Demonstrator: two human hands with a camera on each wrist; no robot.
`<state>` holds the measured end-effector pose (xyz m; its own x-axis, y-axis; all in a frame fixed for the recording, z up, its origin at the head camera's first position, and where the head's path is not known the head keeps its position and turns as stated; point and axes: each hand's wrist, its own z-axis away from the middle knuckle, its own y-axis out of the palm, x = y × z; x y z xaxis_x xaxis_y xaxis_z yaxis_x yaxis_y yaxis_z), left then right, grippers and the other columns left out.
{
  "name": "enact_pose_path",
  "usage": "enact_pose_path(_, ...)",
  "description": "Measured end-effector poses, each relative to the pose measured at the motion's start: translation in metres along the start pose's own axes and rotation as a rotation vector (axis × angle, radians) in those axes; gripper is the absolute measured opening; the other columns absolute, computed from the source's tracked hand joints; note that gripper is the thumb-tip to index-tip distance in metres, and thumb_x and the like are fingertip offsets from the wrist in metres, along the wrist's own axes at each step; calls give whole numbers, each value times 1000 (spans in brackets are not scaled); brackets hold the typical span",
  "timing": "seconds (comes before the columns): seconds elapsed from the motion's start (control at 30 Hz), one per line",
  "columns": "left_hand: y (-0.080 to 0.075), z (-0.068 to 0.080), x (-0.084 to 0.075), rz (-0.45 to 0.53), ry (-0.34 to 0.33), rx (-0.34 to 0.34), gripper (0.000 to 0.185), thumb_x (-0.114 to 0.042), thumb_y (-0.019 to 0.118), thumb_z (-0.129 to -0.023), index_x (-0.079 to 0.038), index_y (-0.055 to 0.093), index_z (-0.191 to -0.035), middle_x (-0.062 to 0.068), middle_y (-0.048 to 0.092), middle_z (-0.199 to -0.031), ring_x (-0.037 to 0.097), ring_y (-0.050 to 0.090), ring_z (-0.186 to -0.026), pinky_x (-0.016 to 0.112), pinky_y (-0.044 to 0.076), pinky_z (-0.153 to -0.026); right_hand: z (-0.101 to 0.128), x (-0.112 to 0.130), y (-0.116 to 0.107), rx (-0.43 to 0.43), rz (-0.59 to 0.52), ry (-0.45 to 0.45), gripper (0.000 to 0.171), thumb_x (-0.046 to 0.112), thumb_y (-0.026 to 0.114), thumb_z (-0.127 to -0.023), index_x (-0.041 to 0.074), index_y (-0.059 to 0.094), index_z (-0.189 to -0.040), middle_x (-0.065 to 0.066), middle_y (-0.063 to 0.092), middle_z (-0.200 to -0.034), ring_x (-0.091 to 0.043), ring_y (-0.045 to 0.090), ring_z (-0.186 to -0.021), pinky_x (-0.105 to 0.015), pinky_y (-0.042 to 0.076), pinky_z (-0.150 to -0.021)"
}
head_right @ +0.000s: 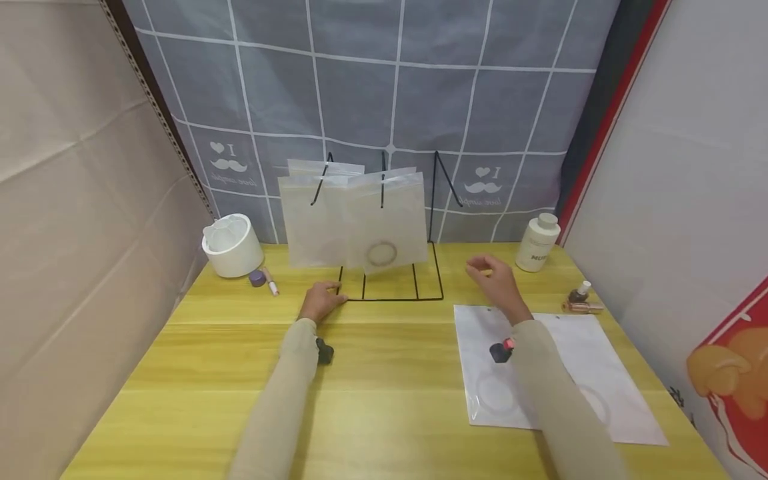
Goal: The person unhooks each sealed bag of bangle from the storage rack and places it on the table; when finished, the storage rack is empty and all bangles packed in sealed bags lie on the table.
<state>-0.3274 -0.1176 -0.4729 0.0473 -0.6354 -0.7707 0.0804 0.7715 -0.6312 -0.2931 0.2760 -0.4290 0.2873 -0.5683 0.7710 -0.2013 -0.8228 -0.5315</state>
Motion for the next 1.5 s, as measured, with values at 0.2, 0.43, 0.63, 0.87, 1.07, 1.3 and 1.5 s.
enact_pose_path(0.2,2,-1,3,4,-5,2,48,-19,71,-96,-6,60,-140,16,57,-144,38,50,-135,54,45,-108,-34,72,20,26,-163,-139,25,8,64,-99,-11,65,-115,-25,57,-137,-26,62,-118,-19,51,-91)
enact_pose_path(0.43,6,-2,2,20,-6,3,47,-19,71,-95,-6,61,-140,16,56,-146,38,48,-137,53,44,-109,-66,103,28,87,-202,-175,33,7,62,-99,-8,62,-129,-22,39,-156,-40,41,-141,-58,39,-111)
enact_pose_path(0.63,12,-1,1,24,-9,1,47,-18,72,-95,-7,61,-139,15,56,-145,38,49,-136,53,45,-108,-72,104,34,85,-216,-179,34,5,64,-98,-7,63,-129,-23,53,-141,-32,50,-129,-47,44,-110)
enact_pose_path(0.87,12,1,1,8,6,-21,46,-19,72,-95,-7,63,-138,15,57,-144,37,51,-135,53,46,-107,-72,104,42,99,-251,-222,30,2,68,-95,-6,68,-124,-23,64,-128,-12,47,-74,-16,44,-66)
enact_pose_path(1.07,10,0,2,10,10,-26,46,-19,72,-95,-6,62,-138,15,58,-144,38,51,-134,52,46,-107,-69,109,47,111,-189,-239,33,5,67,-96,-3,67,-128,-22,64,-130,-3,26,-47,-22,28,-46)
enact_pose_path(1.3,7,0,3,4,10,-24,47,-19,72,-95,-7,62,-139,15,58,-144,38,51,-134,52,45,-108,-62,113,49,98,-162,-291,32,1,67,-95,-6,67,-126,-15,40,-59,-4,24,-45,-22,26,-44)
enact_pose_path(1.5,3,-1,3,-6,13,-29,46,-19,72,-95,-7,63,-138,16,57,-144,38,51,-135,52,45,-108,-48,114,54,106,-143,-339,31,-2,66,-95,-7,67,-126,-26,70,-97,-4,32,-47,-20,32,-45)
